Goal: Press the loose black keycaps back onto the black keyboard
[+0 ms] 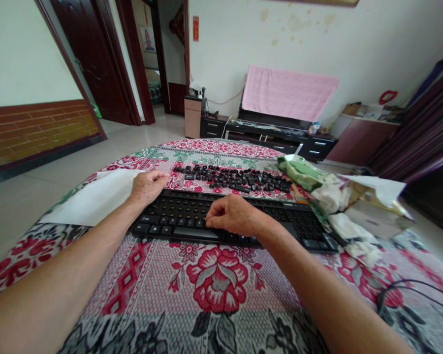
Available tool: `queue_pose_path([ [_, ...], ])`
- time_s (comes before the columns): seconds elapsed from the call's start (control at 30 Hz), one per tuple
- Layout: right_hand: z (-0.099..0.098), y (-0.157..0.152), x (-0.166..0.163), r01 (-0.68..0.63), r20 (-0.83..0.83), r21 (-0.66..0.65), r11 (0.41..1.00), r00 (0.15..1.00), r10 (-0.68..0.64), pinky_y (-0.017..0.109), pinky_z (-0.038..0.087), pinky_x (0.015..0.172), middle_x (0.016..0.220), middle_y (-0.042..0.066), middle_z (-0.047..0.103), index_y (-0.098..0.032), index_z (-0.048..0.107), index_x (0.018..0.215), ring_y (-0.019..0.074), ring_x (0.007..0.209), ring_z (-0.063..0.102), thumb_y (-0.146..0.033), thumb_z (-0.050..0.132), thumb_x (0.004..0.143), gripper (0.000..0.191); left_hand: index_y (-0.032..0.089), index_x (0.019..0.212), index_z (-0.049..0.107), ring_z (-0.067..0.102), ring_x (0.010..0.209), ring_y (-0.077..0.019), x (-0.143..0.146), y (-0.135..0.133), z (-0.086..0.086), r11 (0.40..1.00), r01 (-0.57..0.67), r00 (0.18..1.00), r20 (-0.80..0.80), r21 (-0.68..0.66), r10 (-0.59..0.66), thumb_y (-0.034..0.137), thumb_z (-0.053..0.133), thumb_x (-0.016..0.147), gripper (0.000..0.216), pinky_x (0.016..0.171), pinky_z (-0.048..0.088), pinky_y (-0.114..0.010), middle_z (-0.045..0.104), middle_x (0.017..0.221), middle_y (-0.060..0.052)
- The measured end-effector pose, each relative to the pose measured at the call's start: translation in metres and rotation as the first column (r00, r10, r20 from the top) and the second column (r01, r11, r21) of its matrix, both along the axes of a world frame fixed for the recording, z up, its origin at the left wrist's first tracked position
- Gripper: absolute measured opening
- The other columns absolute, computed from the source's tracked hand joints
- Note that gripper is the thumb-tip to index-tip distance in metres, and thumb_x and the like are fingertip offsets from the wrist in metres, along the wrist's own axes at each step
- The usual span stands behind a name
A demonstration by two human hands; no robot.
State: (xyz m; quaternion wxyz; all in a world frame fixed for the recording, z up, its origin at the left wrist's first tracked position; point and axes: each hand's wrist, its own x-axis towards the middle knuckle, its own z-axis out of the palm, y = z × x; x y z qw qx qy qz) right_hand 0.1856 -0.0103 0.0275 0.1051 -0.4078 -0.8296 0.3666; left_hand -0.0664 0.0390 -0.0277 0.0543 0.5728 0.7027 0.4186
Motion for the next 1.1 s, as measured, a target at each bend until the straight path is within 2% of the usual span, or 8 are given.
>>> queue_pose_path([
  [0.27,0.003,0.001,0.001,-0.074,0.064,0.037,0.997,0.995,0.072,0.019,0.034,0.046,0.062,0.0,0.059,-0.015,0.064,0.072,0.0069,0.05,0.046,-0.028,0.052,0.07,0.017,0.023,0.079,0.067,0.059,0.068,-0.0141,0.003,-0.004,0.005,0.999,-0.013,1.0,0.007,-0.032,0.014,0.036,0.049,0.067,0.025,0.065,0.043,-0.023,0.066,0.069,0.001],
  [0.37,0.008,0.016,0.0,-0.032,0.055,0.162,0.986,0.998,0.023,0.02,0.036,0.05,0.063,0.0,0.06,-0.016,0.065,0.074,0.0086,0.055,0.049,-0.03,0.05,0.072,0.021,0.023,0.079,0.067,0.059,0.069,-0.0142,0.004,-0.004,0.007,0.998,-0.02,1.0,-0.003,-0.053,0.02,0.035,0.05,0.067,0.024,0.066,0.043,-0.024,0.067,0.07,0.002],
  [0.47,0.007,0.041,-0.005,0.12,0.058,0.434,0.893,0.985,-0.161,0.022,0.039,0.058,0.071,0.002,0.064,-0.015,0.067,0.077,0.0115,0.063,0.054,-0.024,0.048,0.072,0.022,0.023,0.078,0.067,0.059,0.068,-0.0138,0.004,-0.005,0.007,0.999,-0.004,1.0,0.004,-0.039,0.004,0.034,0.05,0.067,0.023,0.066,0.043,-0.023,0.066,0.071,0.002],
  [0.53,0.002,0.059,-0.009,0.123,0.129,0.559,0.82,0.964,-0.233,0.022,0.038,0.06,0.074,0.003,0.066,-0.016,0.069,0.079,0.0129,0.065,0.055,-0.022,0.049,0.07,0.022,0.024,0.078,0.067,0.059,0.068,-0.0138,0.003,-0.004,0.006,1.0,0.0,1.0,0.016,-0.028,0.0,0.033,0.051,0.066,0.022,0.065,0.043,-0.024,0.066,0.07,0.002],
  [0.6,-0.004,0.073,-0.013,0.087,0.2,0.612,0.786,0.944,-0.261,0.022,0.038,0.058,0.07,0.002,0.065,-0.019,0.069,0.082,0.0133,0.062,0.055,-0.025,0.05,0.07,0.024,0.024,0.077,0.067,0.059,0.068,-0.0141,0.002,-0.004,0.005,1.0,0.003,1.0,0.025,-0.023,-0.003,0.033,0.052,0.066,0.021,0.066,0.043,-0.024,0.066,0.068,0.002],
  [0.73,-0.013,0.087,-0.02,0.009,0.291,0.655,0.755,0.92,-0.263,0.022,0.037,0.056,0.068,0.0,0.065,-0.023,0.068,0.086,0.0137,0.062,0.056,-0.029,0.05,0.069,0.026,0.024,0.077,0.067,0.059,0.067,-0.0148,0.001,-0.002,0.003,1.0,0.013,1.0,0.02,-0.013,-0.013,0.032,0.051,0.066,0.021,0.066,0.043,-0.025,0.066,0.068,0.001],
  [0.9,-0.016,0.093,-0.027,-0.012,0.352,0.646,0.763,0.892,-0.284,0.023,0.038,0.059,0.071,0.001,0.066,-0.024,0.069,0.086,0.0152,0.065,0.057,-0.028,0.049,0.069,0.026,0.023,0.076,0.067,0.059,0.067,-0.0145,0.002,-0.002,0.003,1.0,0.01,1.0,0.022,-0.013,-0.01,0.032,0.051,0.066,0.021,0.065,0.043,-0.025,0.066,0.069,0.002],
  [1.1,-0.004,0.078,-0.021,0.038,0.196,0.637,0.77,0.958,-0.21,0.023,0.037,0.057,0.069,0.002,0.063,-0.019,0.068,0.08,0.0128,0.061,0.053,-0.028,0.051,0.069,0.022,0.023,0.078,0.068,0.059,0.066,-0.0142,0.001,-0.002,0.002,1.0,0.016,1.0,0.023,-0.003,-0.015,0.033,0.051,0.066,0.023,0.066,0.043,-0.024,0.066,0.068,0.001],
])
